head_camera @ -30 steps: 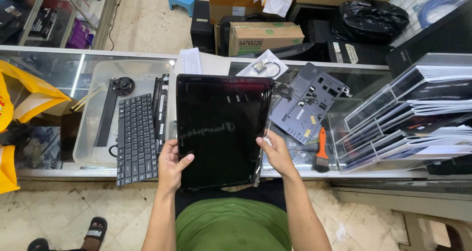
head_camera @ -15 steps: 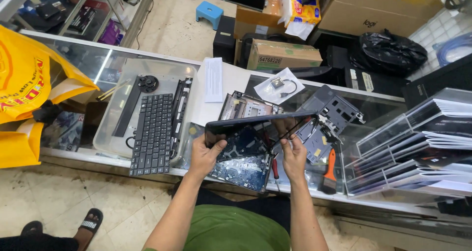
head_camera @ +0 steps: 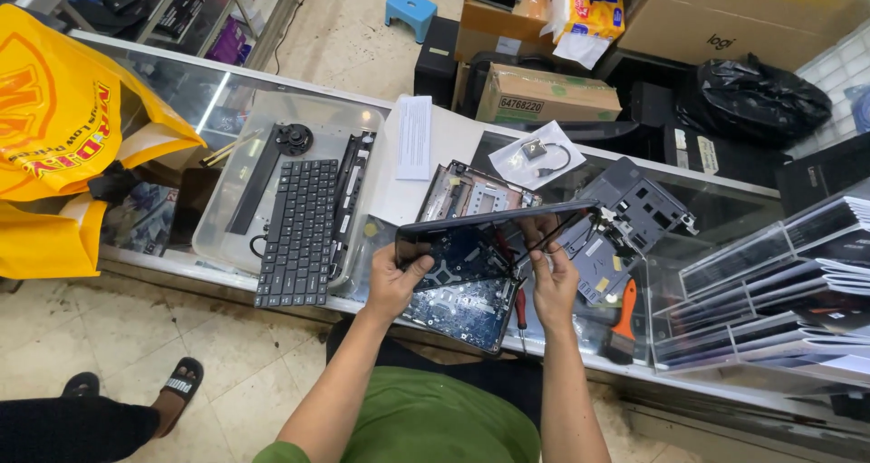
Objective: Cleaning and inspecting various laptop components including the screen, chassis, and internal hardware at a repair bench.
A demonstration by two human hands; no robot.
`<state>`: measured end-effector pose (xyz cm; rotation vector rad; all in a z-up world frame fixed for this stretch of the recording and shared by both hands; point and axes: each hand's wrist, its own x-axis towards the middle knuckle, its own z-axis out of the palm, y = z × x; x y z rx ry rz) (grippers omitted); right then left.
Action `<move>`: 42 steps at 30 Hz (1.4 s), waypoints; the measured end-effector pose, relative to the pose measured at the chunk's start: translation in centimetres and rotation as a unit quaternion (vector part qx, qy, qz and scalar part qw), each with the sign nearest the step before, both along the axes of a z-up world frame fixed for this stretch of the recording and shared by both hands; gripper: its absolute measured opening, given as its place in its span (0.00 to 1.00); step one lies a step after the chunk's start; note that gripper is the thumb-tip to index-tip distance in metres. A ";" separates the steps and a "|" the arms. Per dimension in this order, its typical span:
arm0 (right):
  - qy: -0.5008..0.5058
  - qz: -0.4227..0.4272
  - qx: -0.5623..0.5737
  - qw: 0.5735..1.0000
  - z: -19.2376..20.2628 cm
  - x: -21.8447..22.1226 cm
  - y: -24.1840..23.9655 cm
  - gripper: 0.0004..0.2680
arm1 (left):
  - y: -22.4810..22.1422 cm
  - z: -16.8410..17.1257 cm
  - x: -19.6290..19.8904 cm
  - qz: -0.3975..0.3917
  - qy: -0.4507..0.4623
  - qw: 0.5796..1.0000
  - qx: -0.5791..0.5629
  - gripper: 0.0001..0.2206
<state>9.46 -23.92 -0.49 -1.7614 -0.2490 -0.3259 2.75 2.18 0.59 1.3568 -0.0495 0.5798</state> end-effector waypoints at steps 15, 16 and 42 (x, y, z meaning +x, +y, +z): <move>-0.140 -0.128 0.248 0.950 6.8 -4.5 -1.2 0.20 | -1.3 5.2 -0.8 0.062 -0.096 0.992 0.055 0.09; -0.213 -0.139 0.165 0.953 9.0 -5.0 -0.9 0.20 | -1.4 5.4 -0.8 0.066 -0.099 0.991 0.063 0.10; -0.381 -0.018 -0.174 0.908 15.2 -5.8 12.2 0.12 | -2.1 7.8 -0.8 0.116 -0.125 0.985 0.002 0.06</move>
